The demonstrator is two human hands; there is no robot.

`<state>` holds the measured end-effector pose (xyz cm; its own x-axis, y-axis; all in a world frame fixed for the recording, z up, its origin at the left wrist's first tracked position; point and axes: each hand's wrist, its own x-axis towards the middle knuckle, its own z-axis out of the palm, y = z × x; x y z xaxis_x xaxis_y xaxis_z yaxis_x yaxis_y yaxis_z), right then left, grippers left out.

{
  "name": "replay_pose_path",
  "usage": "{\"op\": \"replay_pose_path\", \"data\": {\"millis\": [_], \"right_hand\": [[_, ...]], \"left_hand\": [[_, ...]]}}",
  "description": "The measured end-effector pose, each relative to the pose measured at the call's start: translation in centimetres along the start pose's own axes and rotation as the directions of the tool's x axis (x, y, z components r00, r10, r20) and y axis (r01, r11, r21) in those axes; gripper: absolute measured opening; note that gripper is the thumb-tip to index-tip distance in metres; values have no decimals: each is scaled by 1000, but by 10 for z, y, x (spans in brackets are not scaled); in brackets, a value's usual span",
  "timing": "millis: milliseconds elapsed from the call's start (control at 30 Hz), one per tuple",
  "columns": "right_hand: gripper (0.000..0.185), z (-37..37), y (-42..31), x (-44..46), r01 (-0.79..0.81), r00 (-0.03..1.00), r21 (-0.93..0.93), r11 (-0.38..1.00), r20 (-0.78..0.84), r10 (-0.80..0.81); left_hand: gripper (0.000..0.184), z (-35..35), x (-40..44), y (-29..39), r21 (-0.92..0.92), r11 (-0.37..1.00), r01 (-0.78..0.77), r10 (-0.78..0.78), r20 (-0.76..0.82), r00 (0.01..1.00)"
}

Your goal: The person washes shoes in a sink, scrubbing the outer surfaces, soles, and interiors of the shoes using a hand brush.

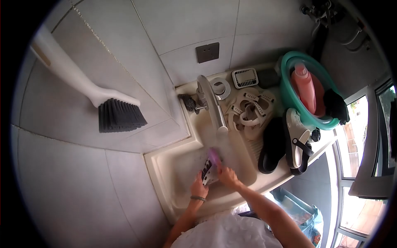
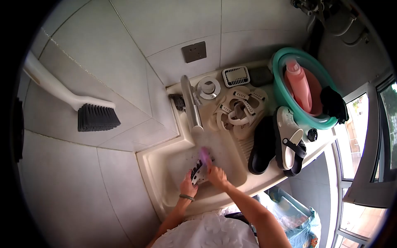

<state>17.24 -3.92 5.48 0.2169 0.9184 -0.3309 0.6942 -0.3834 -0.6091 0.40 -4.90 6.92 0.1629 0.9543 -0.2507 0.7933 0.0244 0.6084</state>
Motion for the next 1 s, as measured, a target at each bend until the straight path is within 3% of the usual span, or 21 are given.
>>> {"op": "replay_pose_path", "data": {"millis": [133, 200, 233, 300, 333, 400, 467, 533, 600, 633, 700, 733, 800, 867, 933, 967, 1000], "right_hand": [[18, 15, 0, 8, 76, 994, 58, 995, -82, -71], [36, 1, -19, -36, 320, 941, -113, 941, -81, -330], [30, 1, -12, -32, 258, 962, -113, 960, -66, -266], [22, 0, 2, -26, 131, 990, -120, 984, -34, -136], [20, 9, 18, 1, 36, 998, -110, 993, -55, -42], [18, 19, 33, 19, -15, 995, -54, 998, -103, 10], [18, 19, 31, 4, 160, 984, -112, 981, -57, -167], [49, -14, -10, -37, 212, 975, -43, 976, 74, -208], [50, -2, 4, -33, 150, 985, -21, 988, 88, -148], [47, 5, 20, -11, 35, 994, -75, 997, 108, -26], [19, 4, 15, 13, -14, 1000, -19, 1000, 17, 15], [24, 3, 12, 24, -35, 999, 12, 999, -28, 35], [25, 6, 5, -3, 189, 974, -149, 970, -93, -204], [34, -3, -3, -29, 322, 945, -29, 946, -56, -324], [36, -14, -10, -26, 268, 962, -36, 963, -49, -269], [36, -23, -12, -12, 55, 988, -13, 998, 145, -52], [31, -7, 2, 6, 44, 996, -65, 997, 82, -39]], "left_hand": [[73, -2, 10, -4, -5, 1000, 22, -22, -13, 1000], [73, 0, 14, -9, -109, 992, -69, 58, -104, 993], [73, -1, 12, -5, -110, 992, -64, 53, -97, 994], [74, -5, 1, 6, -24, 991, 133, -131, 75, 989], [73, -3, 0, 7, 1, 999, 40, -40, 30, 999], [71, -12, -3, 17, 2, 1000, 28, -28, 27, 999], [71, -18, 13, 17, -14, 1000, 6, -6, -2, 1000], [71, -13, 8, 8, -80, 992, 97, -94, 37, 995], [71, -5, 2, 1, -45, 995, 94, -92, 39, 995], [71, -1, 1, 0, -17, 997, 80, -80, 29, 996], [71, -4, -3, 3, -15, 999, 51, -51, 18, 999], [70, -2, 1, 1, -33, 999, 41, -42, -3, 999], [68, -3, 11, -9, -83, 995, 60, -60, 2, 998], [70, -4, 11, -11, -105, 989, 107, -103, 44, 994], [78, -7, 13, -15, -108, 981, 159, -145, 125, 981], [78, -8, 16, -19, -109, 981, 161, -147, 128, 981], [79, -8, 22, -25, -103, 986, 127, -103, 211, 972]]}}
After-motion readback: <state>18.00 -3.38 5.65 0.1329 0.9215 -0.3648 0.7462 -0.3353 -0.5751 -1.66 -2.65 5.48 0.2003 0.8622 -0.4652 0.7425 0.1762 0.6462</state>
